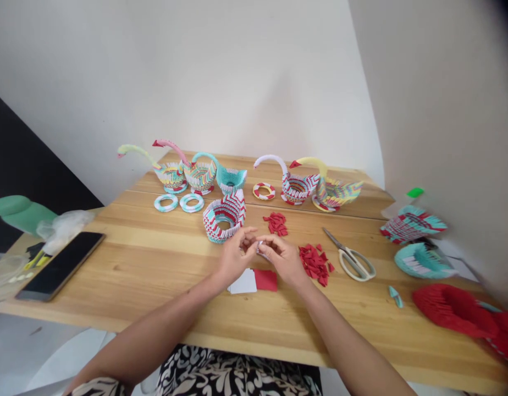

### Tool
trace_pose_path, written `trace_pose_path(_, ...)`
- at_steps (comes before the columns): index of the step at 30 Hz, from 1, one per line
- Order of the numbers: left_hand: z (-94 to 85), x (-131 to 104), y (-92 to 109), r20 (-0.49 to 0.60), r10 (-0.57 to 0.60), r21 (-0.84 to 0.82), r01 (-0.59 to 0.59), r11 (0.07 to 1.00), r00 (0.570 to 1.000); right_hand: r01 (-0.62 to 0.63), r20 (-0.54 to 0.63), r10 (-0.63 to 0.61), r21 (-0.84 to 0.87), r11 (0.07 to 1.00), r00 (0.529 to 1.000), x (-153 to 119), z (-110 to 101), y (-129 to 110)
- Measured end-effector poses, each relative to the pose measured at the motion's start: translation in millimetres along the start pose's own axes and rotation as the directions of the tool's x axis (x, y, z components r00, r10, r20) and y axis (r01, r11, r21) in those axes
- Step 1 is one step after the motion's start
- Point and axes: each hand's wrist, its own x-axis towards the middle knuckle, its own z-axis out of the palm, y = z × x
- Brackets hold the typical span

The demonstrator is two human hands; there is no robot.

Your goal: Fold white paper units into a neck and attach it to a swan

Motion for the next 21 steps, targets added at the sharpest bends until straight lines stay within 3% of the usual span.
trace_pose_path(8,0.4,-5,2,0.0,0.092,0.071,-0.092,0.993,0.996,0.078,-0.067,-0.086,-0.119,0.99,0.994,1,-4,-6)
trace_pose_path(13,1.2,-6,0,-0.013,0.17,0.207,-0.163,0.965,0.985,0.08,-0.098,-0.097,-0.171,0.982,0.99,1,-3,-8)
trace_pose_path(18,1.4,-9,-8,0.019,0.294,0.37,-0.28,0.886,0.956,0.025,-0.16,-0.039,-0.091,0.996,0.986,-1,1,-5)
trace_pose_path(21,0.5,-9,-10,0.037,0.308,0.396,-0.297,0.869,0.951,-0.006,-0.149,0.004,-0.011,1.0,0.989,0,0,-3)
